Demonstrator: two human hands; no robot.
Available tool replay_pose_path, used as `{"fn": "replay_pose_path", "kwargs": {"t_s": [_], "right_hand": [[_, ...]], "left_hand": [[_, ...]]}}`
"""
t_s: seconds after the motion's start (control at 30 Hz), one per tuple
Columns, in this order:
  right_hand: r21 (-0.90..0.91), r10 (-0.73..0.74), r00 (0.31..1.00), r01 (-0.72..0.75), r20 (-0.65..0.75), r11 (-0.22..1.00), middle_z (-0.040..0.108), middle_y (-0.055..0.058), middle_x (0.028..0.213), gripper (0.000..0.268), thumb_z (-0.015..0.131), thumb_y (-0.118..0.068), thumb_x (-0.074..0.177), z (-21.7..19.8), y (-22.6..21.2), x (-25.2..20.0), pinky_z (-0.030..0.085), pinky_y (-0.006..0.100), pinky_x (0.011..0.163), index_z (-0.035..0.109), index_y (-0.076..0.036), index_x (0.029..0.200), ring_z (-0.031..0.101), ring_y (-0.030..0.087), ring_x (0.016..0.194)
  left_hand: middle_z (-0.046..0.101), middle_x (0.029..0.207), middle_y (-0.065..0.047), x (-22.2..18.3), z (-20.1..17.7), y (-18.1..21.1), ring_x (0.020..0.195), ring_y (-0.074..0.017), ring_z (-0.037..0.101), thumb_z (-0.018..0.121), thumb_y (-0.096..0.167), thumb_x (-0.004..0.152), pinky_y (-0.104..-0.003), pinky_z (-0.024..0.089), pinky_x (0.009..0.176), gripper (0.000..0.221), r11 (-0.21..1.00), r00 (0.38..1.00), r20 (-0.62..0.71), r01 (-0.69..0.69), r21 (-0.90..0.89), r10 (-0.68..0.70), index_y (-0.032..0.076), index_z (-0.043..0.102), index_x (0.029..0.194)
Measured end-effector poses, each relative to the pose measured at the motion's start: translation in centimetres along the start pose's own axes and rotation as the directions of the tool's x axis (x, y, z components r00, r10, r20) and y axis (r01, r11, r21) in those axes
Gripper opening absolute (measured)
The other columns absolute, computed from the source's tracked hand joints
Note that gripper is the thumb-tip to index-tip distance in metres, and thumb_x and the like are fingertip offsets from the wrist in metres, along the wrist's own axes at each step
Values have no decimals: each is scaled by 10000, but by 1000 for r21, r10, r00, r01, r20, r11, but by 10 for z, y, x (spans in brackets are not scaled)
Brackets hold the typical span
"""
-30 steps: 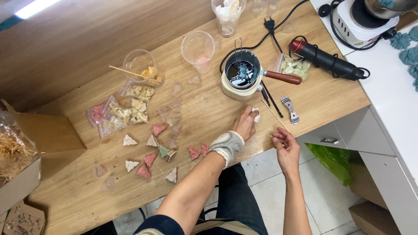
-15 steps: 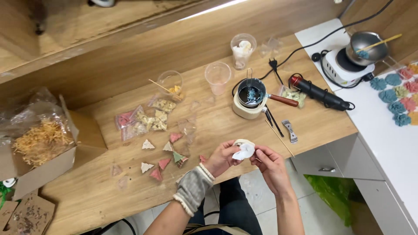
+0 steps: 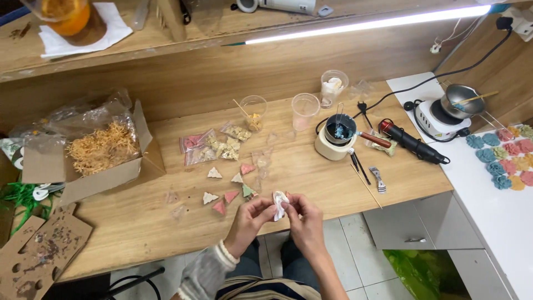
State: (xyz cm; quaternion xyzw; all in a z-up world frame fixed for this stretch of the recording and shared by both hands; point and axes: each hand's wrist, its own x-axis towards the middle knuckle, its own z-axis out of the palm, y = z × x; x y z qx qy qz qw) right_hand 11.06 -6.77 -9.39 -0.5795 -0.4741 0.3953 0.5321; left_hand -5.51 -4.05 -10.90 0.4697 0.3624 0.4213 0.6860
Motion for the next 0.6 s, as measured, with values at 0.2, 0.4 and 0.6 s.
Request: {"fn": "replay_pose_path", "kwargs": {"t_s": [0.2, 0.4, 0.6], "right_hand": [[-249, -347, 888, 425, 302, 870, 680, 138, 1034, 375, 568, 147, 804, 51, -19, -18, 557, 381, 805, 696, -23, 1113, 705, 334, 910], [-167, -273, 832, 393, 483, 904, 619, 137, 1162, 451, 594, 152, 764, 49, -36, -32, 542, 347, 835, 754, -44, 1138, 656, 276, 1010], [-102, 157, 966, -138, 208, 985, 750, 63, 1080, 288, 646, 20, 884, -32, 67, -42, 559, 272, 839, 750, -45, 1145, 709, 151, 942]], "left_hand": [[746, 943, -40, -32, -48, -7, 860, -106, 699, 674, 157, 937, -287, 580, 805, 174, 998, 976, -211, 34, -50, -44, 13, 722, 1020], [698, 884, -12, -37, -80, -34, 814, -69, 618, 645, 153, 998, -249, 504, 768, 148, 981, 948, -319, -72, -181, 10, 22, 681, 939], [712, 871, -40, 9, -77, -63, 790, -89, 631, 714, 83, 959, -253, 534, 737, 98, 997, 929, -363, -64, 38, 73, 2, 681, 913]]}}
